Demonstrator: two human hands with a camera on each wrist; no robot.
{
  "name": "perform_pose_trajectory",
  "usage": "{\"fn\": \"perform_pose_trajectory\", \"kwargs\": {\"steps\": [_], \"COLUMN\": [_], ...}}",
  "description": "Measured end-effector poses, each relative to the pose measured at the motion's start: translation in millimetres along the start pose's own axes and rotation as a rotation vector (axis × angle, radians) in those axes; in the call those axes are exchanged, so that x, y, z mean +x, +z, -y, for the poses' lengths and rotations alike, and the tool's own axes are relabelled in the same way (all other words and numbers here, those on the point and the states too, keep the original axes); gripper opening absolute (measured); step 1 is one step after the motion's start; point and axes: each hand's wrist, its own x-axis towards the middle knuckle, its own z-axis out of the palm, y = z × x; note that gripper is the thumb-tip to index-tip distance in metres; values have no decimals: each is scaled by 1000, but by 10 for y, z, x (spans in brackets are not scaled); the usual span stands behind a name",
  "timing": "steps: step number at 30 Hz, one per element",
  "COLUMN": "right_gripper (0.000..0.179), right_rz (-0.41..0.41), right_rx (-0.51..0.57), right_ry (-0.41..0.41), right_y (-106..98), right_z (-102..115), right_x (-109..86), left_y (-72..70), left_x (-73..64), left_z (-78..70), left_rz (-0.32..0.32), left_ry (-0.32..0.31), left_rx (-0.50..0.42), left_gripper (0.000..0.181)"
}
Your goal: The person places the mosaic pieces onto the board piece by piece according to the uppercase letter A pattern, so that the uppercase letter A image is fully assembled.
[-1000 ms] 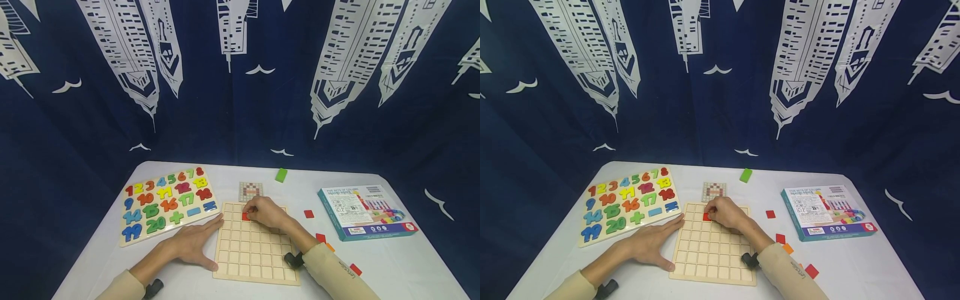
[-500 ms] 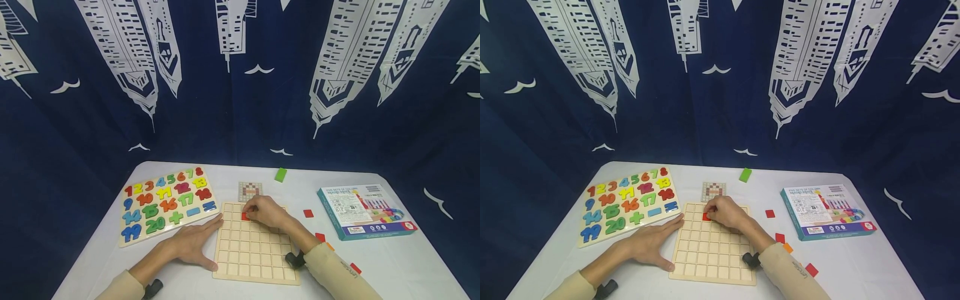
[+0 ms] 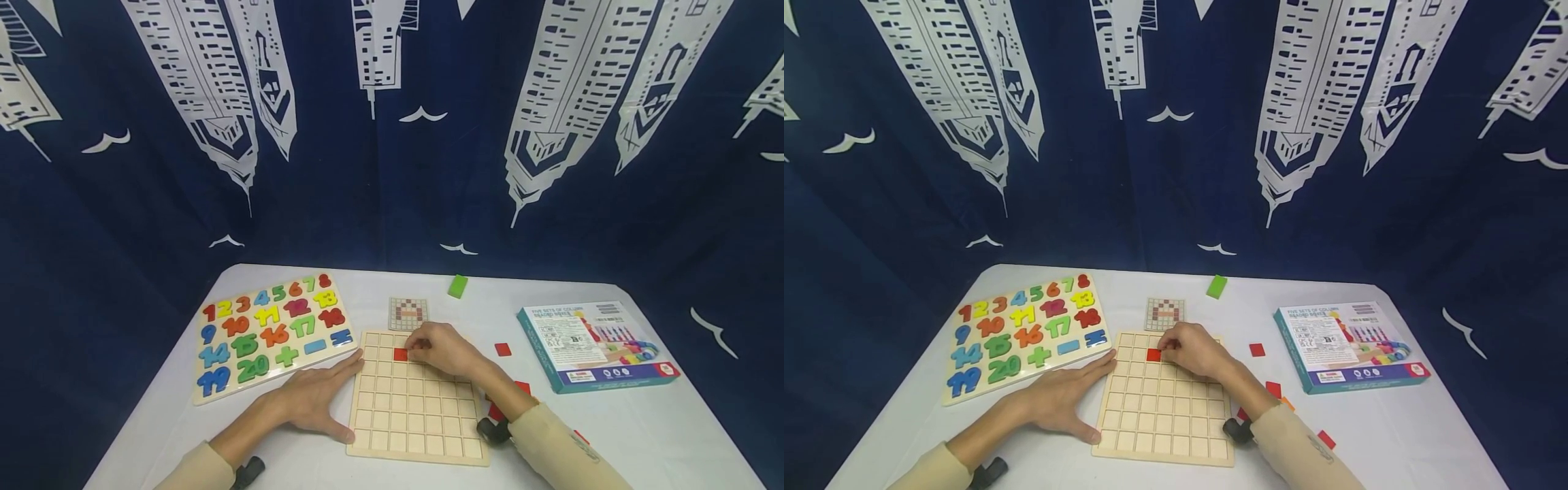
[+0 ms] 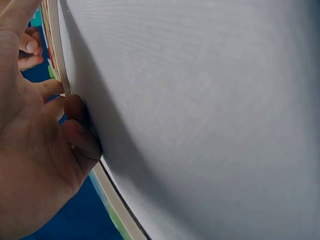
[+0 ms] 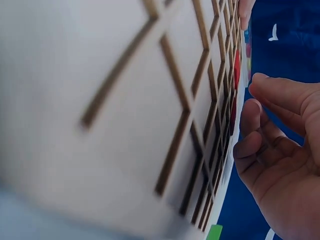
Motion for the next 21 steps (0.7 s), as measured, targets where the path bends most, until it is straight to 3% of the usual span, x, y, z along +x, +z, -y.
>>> {"fn": "perform_pose_trajectory", "kwargs": {"steps": [21], "right_gripper": [14], "right_rz": [-27], "right_rx": [-3], "right_ry": [118], "right_y": [-231], "right_z": [-217], "right_x": [-289], "left_y": [-9], "left_x": [-5], "left_z": [-24], "left_rz": [7], "left_ry": [-5], "left_rx": [-28], "left_gripper": [124]}}
